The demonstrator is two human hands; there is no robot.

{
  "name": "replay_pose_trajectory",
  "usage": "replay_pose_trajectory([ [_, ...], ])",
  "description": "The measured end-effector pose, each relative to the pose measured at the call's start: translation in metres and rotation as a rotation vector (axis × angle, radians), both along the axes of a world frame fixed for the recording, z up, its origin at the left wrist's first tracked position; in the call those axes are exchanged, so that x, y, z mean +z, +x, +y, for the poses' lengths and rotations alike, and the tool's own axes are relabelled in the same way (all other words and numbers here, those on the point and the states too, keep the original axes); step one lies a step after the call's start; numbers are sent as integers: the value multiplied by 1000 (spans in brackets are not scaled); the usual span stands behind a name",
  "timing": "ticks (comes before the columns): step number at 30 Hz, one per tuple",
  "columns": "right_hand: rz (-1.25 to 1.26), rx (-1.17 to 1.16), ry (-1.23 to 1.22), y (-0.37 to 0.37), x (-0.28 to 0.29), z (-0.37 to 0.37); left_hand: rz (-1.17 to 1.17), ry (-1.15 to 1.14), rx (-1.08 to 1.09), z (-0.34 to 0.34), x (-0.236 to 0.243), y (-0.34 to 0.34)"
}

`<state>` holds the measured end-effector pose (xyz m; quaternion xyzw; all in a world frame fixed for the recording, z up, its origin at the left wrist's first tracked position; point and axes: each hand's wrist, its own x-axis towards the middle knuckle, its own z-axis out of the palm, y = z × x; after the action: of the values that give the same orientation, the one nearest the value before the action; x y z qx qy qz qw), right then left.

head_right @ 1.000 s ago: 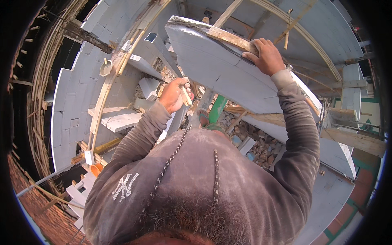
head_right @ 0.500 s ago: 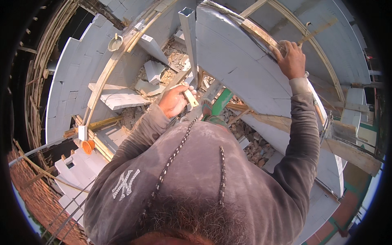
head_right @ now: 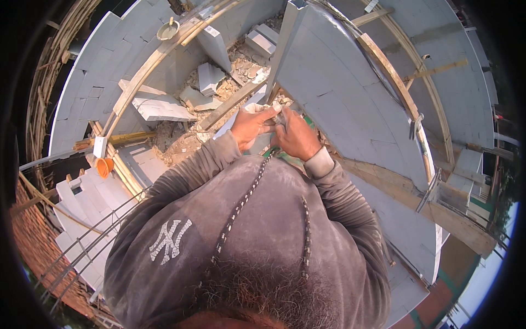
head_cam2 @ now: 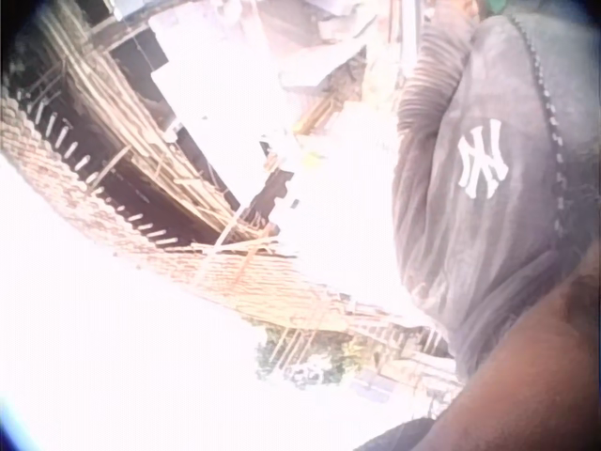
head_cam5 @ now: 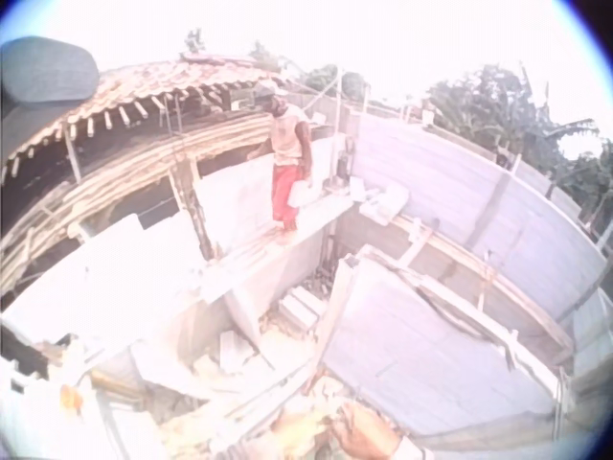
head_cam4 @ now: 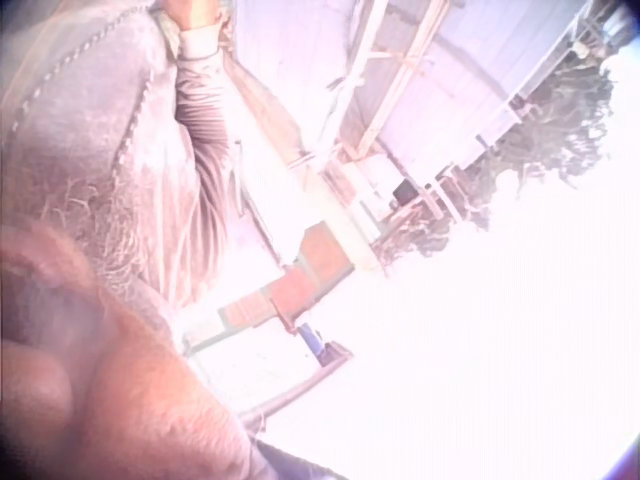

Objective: The person secures a metal frame and a wooden brace to a curved masonry wall using pliers and wire, then checks the alignment with a long metal straightedge.

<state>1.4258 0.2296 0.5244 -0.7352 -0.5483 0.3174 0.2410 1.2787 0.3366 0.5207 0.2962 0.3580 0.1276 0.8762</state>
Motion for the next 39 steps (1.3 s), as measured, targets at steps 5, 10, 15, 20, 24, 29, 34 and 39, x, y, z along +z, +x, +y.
replay_pose_trajectory([
  [5,698,-179,-93,14,14,2,-46,182,-97,-8,0,-15],
  [10,1148,-286,-248,0,44,-16,-75,407,-309,-7,-28,-29],
  [15,1154,-269,-171,-6,40,-31,-99,466,-361,-11,-23,-37],
  [20,910,-197,-299,-1,58,-25,49,739,-470,-9,-18,-47],
  [24,801,-212,-275,-13,95,-17,-67,681,-426,-14,-42,-44],
  [29,674,-98,-355,2,155,-3,75,702,-447,2,-55,-59],
  [34,338,155,-313,18,168,-8,65,733,-417,5,-60,-58],
  [39,173,122,-337,25,224,15,68,716,-307,30,-65,-64],
])
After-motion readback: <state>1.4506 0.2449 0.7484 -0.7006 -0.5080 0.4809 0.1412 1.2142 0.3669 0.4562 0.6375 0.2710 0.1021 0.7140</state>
